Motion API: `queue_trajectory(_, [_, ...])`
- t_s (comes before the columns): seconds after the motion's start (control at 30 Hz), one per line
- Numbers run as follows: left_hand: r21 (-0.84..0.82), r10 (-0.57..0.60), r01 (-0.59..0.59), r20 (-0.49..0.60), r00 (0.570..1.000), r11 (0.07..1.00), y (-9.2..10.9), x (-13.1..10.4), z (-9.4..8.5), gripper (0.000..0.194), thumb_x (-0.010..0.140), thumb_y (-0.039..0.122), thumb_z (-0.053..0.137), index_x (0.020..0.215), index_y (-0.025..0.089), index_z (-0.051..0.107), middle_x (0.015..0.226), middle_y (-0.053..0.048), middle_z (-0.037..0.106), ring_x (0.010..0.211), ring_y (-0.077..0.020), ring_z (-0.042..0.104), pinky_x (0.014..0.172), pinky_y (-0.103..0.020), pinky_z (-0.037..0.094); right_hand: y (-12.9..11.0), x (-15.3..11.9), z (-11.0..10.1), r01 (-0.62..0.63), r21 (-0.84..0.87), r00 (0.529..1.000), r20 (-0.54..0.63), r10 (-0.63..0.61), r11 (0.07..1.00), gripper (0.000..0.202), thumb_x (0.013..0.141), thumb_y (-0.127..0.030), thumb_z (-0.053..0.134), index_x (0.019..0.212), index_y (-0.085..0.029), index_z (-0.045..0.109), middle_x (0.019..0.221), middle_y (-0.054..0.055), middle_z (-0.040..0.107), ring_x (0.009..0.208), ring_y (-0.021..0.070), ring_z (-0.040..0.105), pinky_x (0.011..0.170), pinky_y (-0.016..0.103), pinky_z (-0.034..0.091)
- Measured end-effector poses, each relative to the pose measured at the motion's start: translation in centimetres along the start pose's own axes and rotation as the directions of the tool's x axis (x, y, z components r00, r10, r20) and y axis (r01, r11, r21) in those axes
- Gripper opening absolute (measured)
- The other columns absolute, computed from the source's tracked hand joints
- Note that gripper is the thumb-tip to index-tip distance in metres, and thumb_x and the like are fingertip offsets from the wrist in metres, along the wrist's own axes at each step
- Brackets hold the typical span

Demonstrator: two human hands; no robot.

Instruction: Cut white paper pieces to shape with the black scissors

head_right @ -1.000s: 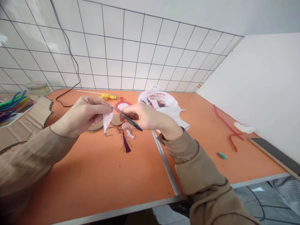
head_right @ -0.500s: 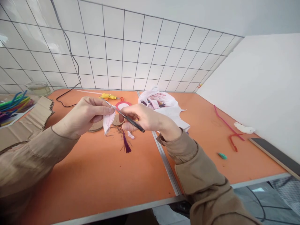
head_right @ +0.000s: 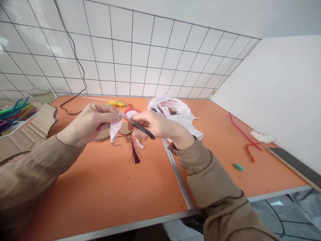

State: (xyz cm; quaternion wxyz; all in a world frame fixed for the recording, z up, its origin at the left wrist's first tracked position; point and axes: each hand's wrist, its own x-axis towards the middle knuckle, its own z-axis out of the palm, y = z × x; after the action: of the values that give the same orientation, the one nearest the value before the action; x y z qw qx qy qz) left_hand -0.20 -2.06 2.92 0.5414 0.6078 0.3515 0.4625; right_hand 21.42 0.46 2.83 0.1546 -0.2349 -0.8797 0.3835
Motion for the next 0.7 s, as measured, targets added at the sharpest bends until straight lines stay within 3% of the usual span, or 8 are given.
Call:
queue_trajectory(0.13, [-0.037,-0.002,0.003,0.031,1.000,0.999,-0.39,0.04,-0.10,0.014,0.066,0.013,0.069,0.052,0.016,0.072,0.043,0.002,0.053,0.039,-0.0036,0.035,0.040,-0.021,0.024,0.00,0.21,0.20,0.089,0.019,0.996,-0.010,-0.089,0.996,0.060,0.084,-0.075,0.055,0.087,-0.014,0.054,0.071,0.003,0.055,0.065,0.0134,0.052,0.057,0.026,0.043])
queue_trajectory(0.4, [-0.041,-0.022,0.022,-0.010,1.000,0.999,-0.51,0.01,-0.09,0.013,0.064,0.012,0.072,0.052,0.016,0.071,0.043,0.004,0.050,0.040,-0.0042,0.035,0.040,-0.021,0.026,0.28,0.28,0.11,0.121,-0.026,0.992,-0.025,-0.121,0.992,0.052,0.086,-0.067,0.059,0.082,-0.016,0.054,0.070,0.000,0.051,0.063,0.0109,0.046,0.057,0.024,0.039])
queue_trajectory(0.7, [0.012,-0.027,0.028,-0.049,0.998,1.000,-0.29,-0.05,0.05,0.015,0.064,0.014,0.070,0.049,0.015,0.068,0.043,0.003,0.049,0.041,-0.0046,0.036,0.039,-0.021,0.026,0.41,-0.05,0.00,-0.014,-0.071,0.999,-0.035,0.011,0.997,0.056,0.083,-0.071,0.059,0.081,-0.015,0.055,0.065,-0.002,0.047,0.057,0.0096,0.042,0.051,0.023,0.033])
